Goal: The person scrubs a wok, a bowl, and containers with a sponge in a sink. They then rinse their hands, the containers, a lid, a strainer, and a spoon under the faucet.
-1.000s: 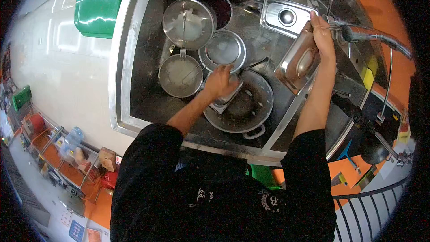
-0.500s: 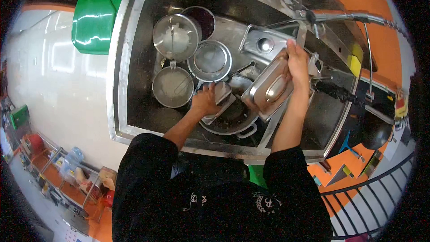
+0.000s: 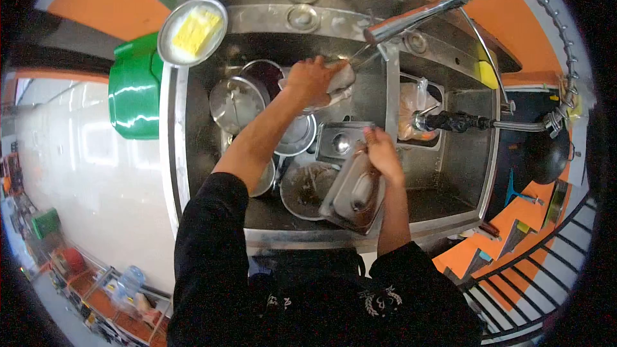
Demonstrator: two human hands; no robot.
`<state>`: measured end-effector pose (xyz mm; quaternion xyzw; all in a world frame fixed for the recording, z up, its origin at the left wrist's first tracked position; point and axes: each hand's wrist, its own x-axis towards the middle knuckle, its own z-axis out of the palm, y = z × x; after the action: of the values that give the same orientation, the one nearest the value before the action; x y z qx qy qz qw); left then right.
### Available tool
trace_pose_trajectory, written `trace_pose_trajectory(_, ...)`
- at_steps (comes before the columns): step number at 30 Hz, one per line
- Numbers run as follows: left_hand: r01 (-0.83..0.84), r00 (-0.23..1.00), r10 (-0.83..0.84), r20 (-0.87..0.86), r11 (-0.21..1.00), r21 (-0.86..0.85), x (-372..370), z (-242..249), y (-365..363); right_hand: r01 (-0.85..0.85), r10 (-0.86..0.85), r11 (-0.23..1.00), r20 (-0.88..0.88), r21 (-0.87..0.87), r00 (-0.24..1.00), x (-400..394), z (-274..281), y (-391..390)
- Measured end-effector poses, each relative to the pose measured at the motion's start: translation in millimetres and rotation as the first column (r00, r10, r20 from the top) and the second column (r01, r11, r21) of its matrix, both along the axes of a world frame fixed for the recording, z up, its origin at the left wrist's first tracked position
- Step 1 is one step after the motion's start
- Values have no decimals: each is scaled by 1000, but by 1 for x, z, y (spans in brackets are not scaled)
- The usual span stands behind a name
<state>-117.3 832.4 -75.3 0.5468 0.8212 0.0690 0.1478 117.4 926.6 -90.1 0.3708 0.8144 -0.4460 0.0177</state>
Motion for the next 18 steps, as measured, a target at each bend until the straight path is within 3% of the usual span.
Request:
trace_pose_trajectory(3,136,991,-136,12,989,-49,1,3,42,-17,21,998,63,-61,998,-5,-18,-7)
trace_pose_trajectory(6,284,959,-284,17,949,-135,-8,-7,76,-49,49,998,0,-35,999,-9,-29,-10)
trace_pose_trajectory(9,301,953,-301,26,942,-147,-26,-30,106,-10,13,995,38,-96,999,-14,-27,-10)
trace_pose_trajectory(13,365,915,-331,233,923,-122,-50,-54,133,-28,39,996,138,-83,990,-19,-29,-2)
trace_pose_trajectory(18,423,842,-339,421,898,-123,-58,-62,151,-1,6,995,50,-100,999,-22,-45,1)
